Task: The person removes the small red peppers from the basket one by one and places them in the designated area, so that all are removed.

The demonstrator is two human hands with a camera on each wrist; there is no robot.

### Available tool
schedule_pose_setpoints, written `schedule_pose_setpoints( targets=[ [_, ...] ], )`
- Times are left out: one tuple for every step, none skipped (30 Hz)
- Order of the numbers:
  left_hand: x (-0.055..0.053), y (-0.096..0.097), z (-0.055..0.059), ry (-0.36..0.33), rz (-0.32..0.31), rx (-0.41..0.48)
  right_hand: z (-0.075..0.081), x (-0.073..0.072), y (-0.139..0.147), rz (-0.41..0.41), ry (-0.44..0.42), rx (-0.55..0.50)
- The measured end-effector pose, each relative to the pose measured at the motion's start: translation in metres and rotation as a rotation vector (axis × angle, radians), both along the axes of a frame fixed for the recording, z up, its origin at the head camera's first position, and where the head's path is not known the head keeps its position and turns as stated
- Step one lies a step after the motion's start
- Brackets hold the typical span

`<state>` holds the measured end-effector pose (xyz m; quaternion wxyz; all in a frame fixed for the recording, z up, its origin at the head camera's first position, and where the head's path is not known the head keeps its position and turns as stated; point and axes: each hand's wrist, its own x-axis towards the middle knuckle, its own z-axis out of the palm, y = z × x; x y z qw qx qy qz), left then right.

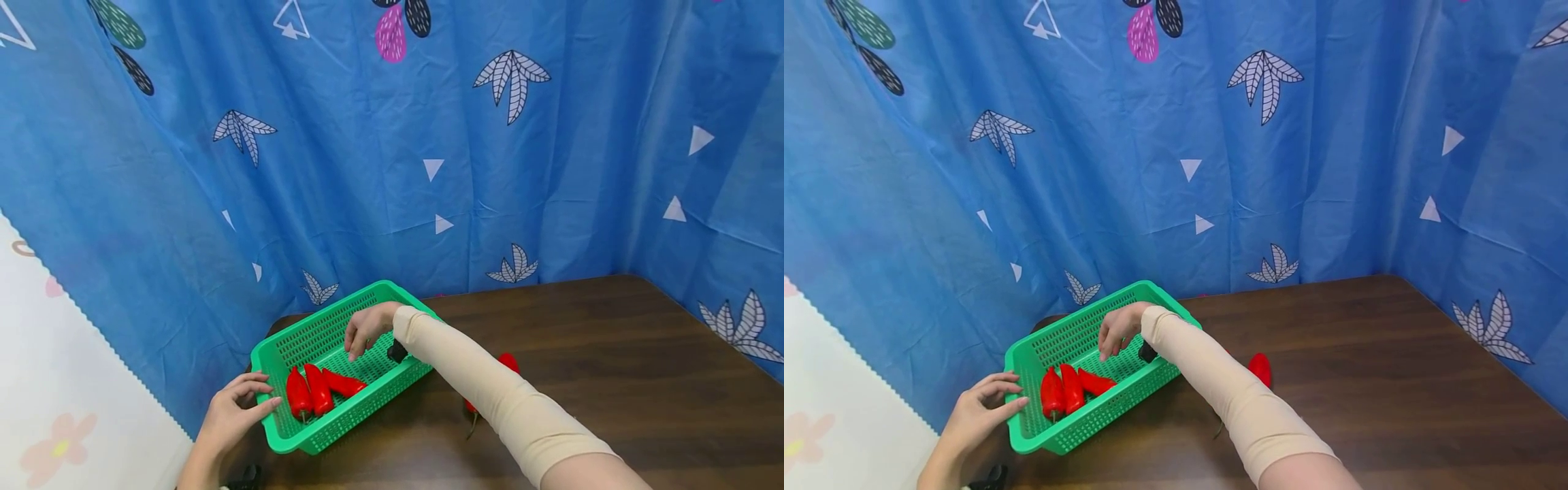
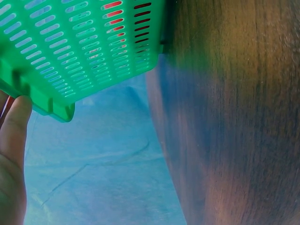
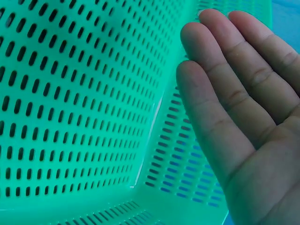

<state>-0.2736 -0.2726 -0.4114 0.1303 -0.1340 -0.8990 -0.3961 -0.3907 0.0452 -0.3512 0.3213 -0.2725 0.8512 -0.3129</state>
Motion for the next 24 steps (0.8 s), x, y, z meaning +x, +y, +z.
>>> schedule_pose_setpoints(
  targets=[
    [0.0,0.0,0.0,-0.001,-0.002,0.004,-0.001,0.0,0.0,0.0,0.0,0.003],
    [0.001,0.0,0.0,0.001,-0.002,0.006,-0.002,0.0,0.0,-0.001,-0.002,0.008],
    [0.001,0.001,0.0,0.002,-0.002,0.008,-0.004,0.0,-0.001,-0.002,-0.001,0.012],
    [0.001,0.001,0.0,0.005,-0.002,0.009,-0.005,0.0,-0.001,-0.001,-0.003,0.018],
    [0.001,0.001,0.0,0.008,0.0,0.008,-0.006,0.0,-0.001,0.001,-0.007,0.026],
    [0.001,0.001,0.0,0.011,0.001,0.007,-0.007,0.0,-0.001,0.003,-0.011,0.035],
    [0.002,0.001,-0.001,0.013,0.001,0.004,-0.008,0.001,-0.002,0.008,-0.015,0.045],
    [0.002,0.001,-0.001,0.016,0.002,0.0,-0.009,0.001,-0.002,0.011,-0.02,0.053],
    [0.001,0.001,-0.001,0.019,0.003,-0.002,-0.009,0.002,-0.003,0.011,-0.024,0.06],
    [0.001,0.001,-0.001,0.021,0.004,-0.005,-0.009,0.002,-0.003,0.012,-0.027,0.07],
    [0.001,0.001,-0.001,0.022,0.005,-0.008,-0.009,0.003,-0.004,0.014,-0.028,0.077],
    [0.001,0.001,-0.001,0.022,0.006,-0.009,-0.009,0.003,-0.005,0.015,-0.031,0.081],
    [0.001,0.001,-0.002,0.022,0.007,-0.009,-0.009,0.003,-0.006,0.019,-0.033,0.085],
    [0.0,0.001,-0.002,0.022,0.008,-0.01,-0.009,0.004,-0.007,0.025,-0.033,0.09],
    [0.0,0.001,-0.002,0.021,0.009,-0.01,-0.01,0.004,-0.008,0.029,-0.032,0.095],
    [0.0,0.001,-0.002,0.02,0.01,-0.011,-0.01,0.004,-0.009,0.035,-0.036,0.098],
    [0.0,0.001,-0.002,0.02,0.011,-0.011,-0.011,0.004,-0.009,0.041,-0.039,0.102],
    [0.0,0.001,-0.002,0.019,0.012,-0.011,-0.012,0.004,-0.01,0.045,-0.04,0.104],
    [0.0,0.002,-0.002,0.019,0.014,-0.011,-0.012,0.004,-0.011,0.049,-0.038,0.11],
    [0.0,0.002,-0.002,0.018,0.015,-0.011,-0.014,0.004,-0.012,0.05,-0.034,0.115],
    [0.0,0.002,-0.002,0.019,0.016,-0.012,-0.015,0.003,-0.013,0.048,-0.033,0.119],
    [0.0,0.002,-0.002,0.019,0.018,-0.013,-0.015,0.003,-0.014,0.049,-0.031,0.125],
    [0.0,0.002,-0.002,0.019,0.019,-0.013,-0.016,0.002,-0.015,0.052,-0.026,0.134],
    [0.0,0.002,-0.002,0.019,0.02,-0.013,-0.017,0.002,-0.016,0.052,-0.027,0.141]
  ],
)
